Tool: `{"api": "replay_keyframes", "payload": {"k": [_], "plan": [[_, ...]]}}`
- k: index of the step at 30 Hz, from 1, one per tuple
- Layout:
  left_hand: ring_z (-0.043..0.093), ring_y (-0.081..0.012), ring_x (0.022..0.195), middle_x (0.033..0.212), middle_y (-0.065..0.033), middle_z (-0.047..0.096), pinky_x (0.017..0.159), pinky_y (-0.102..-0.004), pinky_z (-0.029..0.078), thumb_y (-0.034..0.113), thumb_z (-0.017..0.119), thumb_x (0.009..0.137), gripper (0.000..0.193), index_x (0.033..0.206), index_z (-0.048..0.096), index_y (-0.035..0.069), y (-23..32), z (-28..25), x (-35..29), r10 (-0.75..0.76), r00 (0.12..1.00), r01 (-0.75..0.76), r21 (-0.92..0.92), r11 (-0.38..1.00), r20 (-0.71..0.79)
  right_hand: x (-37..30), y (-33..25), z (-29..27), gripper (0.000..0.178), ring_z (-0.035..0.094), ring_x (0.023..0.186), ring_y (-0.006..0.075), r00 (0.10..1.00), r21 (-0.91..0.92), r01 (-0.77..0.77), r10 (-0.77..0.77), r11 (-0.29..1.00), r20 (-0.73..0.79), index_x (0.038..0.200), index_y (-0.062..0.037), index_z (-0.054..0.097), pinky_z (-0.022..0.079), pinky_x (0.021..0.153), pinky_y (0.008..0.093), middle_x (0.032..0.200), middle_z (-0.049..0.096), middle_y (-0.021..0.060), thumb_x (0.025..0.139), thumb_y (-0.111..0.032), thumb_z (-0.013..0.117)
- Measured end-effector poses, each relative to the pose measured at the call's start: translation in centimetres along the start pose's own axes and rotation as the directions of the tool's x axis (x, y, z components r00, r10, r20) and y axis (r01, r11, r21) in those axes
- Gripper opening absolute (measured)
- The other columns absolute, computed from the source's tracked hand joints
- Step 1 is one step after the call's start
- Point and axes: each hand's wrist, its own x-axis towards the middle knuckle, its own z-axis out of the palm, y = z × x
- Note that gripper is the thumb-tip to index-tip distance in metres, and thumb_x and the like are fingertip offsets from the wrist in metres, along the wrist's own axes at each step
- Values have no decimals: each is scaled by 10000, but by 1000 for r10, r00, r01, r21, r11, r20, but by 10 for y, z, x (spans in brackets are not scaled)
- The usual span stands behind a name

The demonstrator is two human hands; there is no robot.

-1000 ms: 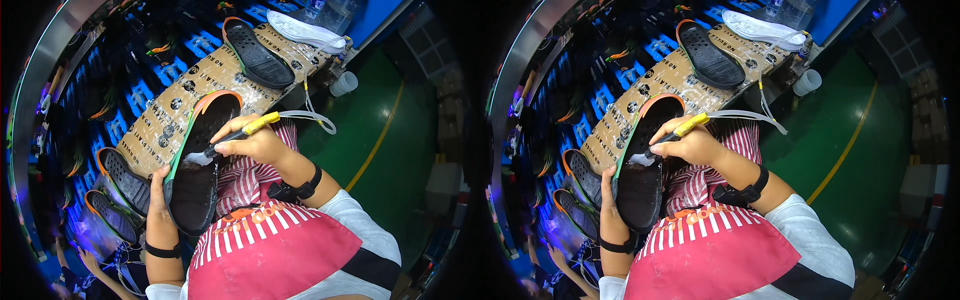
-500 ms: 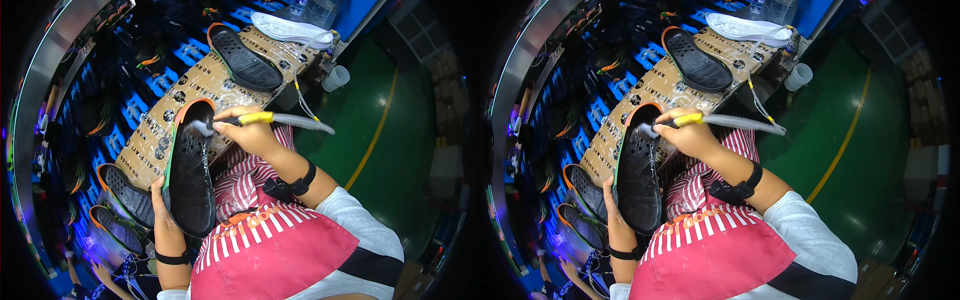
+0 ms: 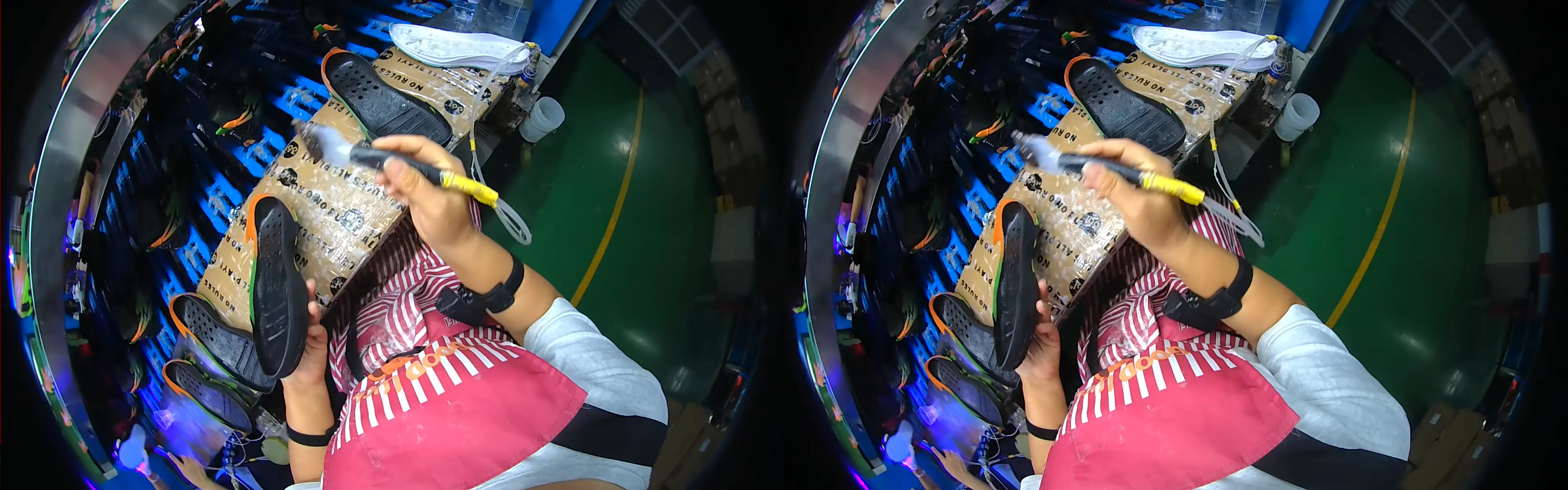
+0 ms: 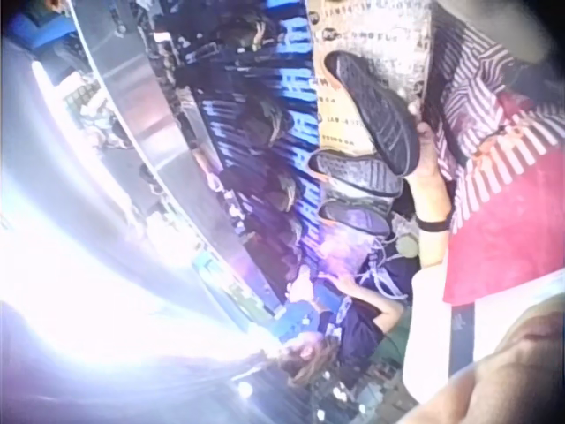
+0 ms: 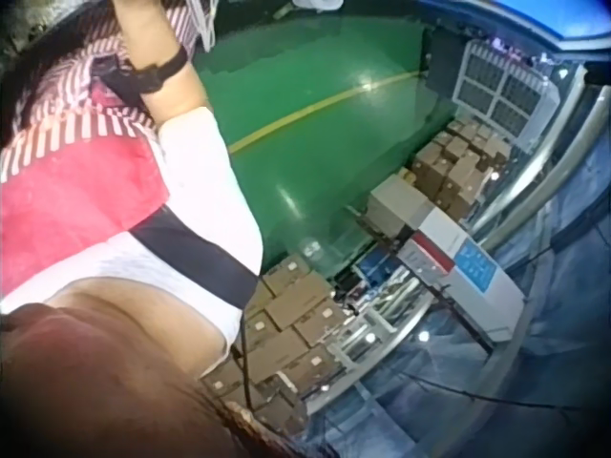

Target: Applying adhesive to the soles of shoes using a brush connected to a supply line in a factory.

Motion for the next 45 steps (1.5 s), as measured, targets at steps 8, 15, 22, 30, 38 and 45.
{"api": "replay_keyframes", "payload": {"k": [8,15,22,30,38,45], "plan": [[601,-310,936,1239,-246,458,604,-272,501,232,367,907,511,1383,237,100,4,-18,-18,37,999,-29,-310,950,21,17,66,-23,239,504,605,53,973,283,-223,229,933,12,1019,-2,571,360,507,153,735,587,48,849,-168,590],[634,-272,763,1048,-247,581,544,-266,501,293,363,915,488,1380,270,177,-1,-37,-32,15,998,-38,-368,929,-65,13,91,-44,266,450,584,99,930,452,-354,361,819,75,1023,-4,548,339,511,201,702,554,60,853,-208,557],[629,-207,666,965,-210,616,506,-243,486,276,354,927,432,1353,335,210,1,-47,-33,-14,992,-23,-296,955,-123,18,93,-47,213,501,607,92,918,514,-387,373,765,135,974,-23,575,377,525,187,699,567,51,823,-170,606],[519,-320,1025,1281,-214,413,730,-390,483,442,409,872,586,1337,331,94,-8,-27,-42,-8,994,-14,-194,981,-113,18,93,-45,228,505,613,91,912,485,-407,376,774,165,991,-24,572,381,533,191,706,569,55,829,-183,593],[500,-422,988,1239,-292,395,739,-491,488,624,323,811,777,1332,310,49,-5,-29,-31,12,995,-12,7,1000,-98,15,97,-51,224,504,634,107,923,474,-383,345,793,169,1006,-19,550,369,541,222,727,557,65,848,-177,563],[504,-406,985,1220,-277,426,725,-486,482,617,356,783,782,1318,342,46,12,-31,-31,241,958,-225,110,968,-157,14,98,-49,240,482,615,105,920,450,-392,355,802,167,1022,-20,535,371,547,227,723,546,69,851,-186,565]]}}
